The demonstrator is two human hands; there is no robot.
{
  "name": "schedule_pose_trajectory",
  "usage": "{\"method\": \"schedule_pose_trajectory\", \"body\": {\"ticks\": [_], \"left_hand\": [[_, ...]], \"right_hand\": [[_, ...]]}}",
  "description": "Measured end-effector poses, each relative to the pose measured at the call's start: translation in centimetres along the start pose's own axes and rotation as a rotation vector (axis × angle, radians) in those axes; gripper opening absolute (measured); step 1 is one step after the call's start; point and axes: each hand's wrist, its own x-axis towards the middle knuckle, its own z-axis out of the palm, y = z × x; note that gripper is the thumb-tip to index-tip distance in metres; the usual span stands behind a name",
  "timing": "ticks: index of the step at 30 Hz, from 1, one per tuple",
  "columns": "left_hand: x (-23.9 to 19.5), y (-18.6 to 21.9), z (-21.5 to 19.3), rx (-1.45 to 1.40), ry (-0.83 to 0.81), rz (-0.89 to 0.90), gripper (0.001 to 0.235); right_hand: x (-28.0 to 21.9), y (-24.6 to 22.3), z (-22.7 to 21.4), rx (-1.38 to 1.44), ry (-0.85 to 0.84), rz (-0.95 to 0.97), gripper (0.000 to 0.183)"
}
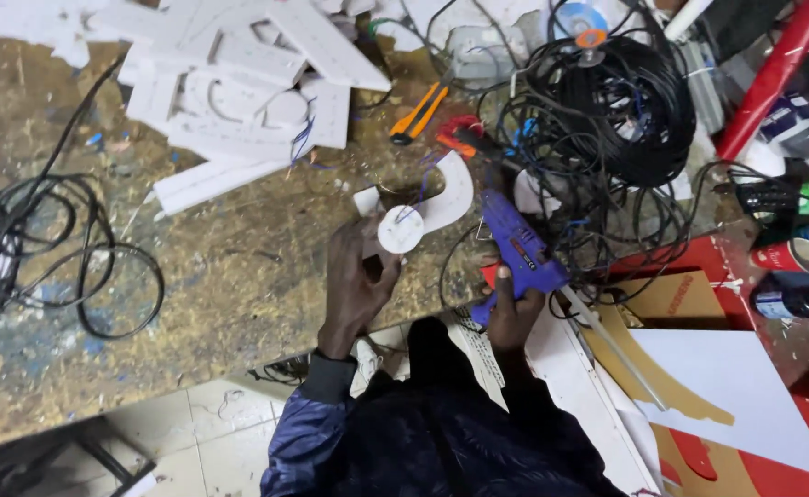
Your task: Using a hot glue gun to apply adhesive to foam letters and assemble 3D signage components.
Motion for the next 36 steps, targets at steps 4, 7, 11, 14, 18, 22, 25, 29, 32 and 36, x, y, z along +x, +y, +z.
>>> {"method": "schedule_pose_trajectory", "body": {"ticks": [4, 7, 11, 14, 18, 22, 25, 29, 32, 36], "left_hand": [[2.0, -4.7, 5.2, 0.166, 0.071, 0.090, 0.070], [5.0, -5.8, 7.0, 0.214, 0.086, 0.072, 0.066], [5.9, -5.9, 8.3, 0.236, -0.045, -0.161, 0.079], [8.3, -3.0, 7.9, 0.225, -0.027, -0.188, 0.067], [5.3, -1.6, 6.1, 0.232, 0.106, -0.304, 0.058], [0.8, 0.1, 5.9, 0.215, 0.383, -0.552, 0.059], [-1.1, 1.3, 6.3, 0.267, 0.501, -0.611, 0.047], [-1.0, 3.6, 7.2, 0.168, 0.539, -0.731, 0.048], [-0.9, 4.8, 7.4, 0.123, 0.534, -0.771, 0.048], [-2.3, 5.0, 8.1, 0.058, 0.493, -0.811, 0.049]], "right_hand": [[1.4, -6.5, 1.5, -0.005, 0.026, -0.029, 0.025], [4.0, -3.9, 0.4, 0.017, 0.004, 0.009, 0.028], [6.1, -2.0, -1.2, -0.016, -0.067, -0.083, 0.037], [10.3, -2.2, 0.5, 0.018, -0.130, -0.159, 0.041], [11.5, -4.6, -0.2, 0.109, -0.265, -0.113, 0.031], [11.1, -9.2, 1.2, 0.059, -0.308, -0.119, 0.025], [11.3, -9.9, 1.6, 0.014, -0.394, -0.076, 0.027], [11.4, -11.4, 2.7, 0.058, -0.489, -0.061, 0.032], [12.3, -7.3, 1.8, 0.063, -0.544, -0.087, 0.033], [12.4, -5.6, 0.6, 0.044, -0.550, -0.079, 0.029]]}}
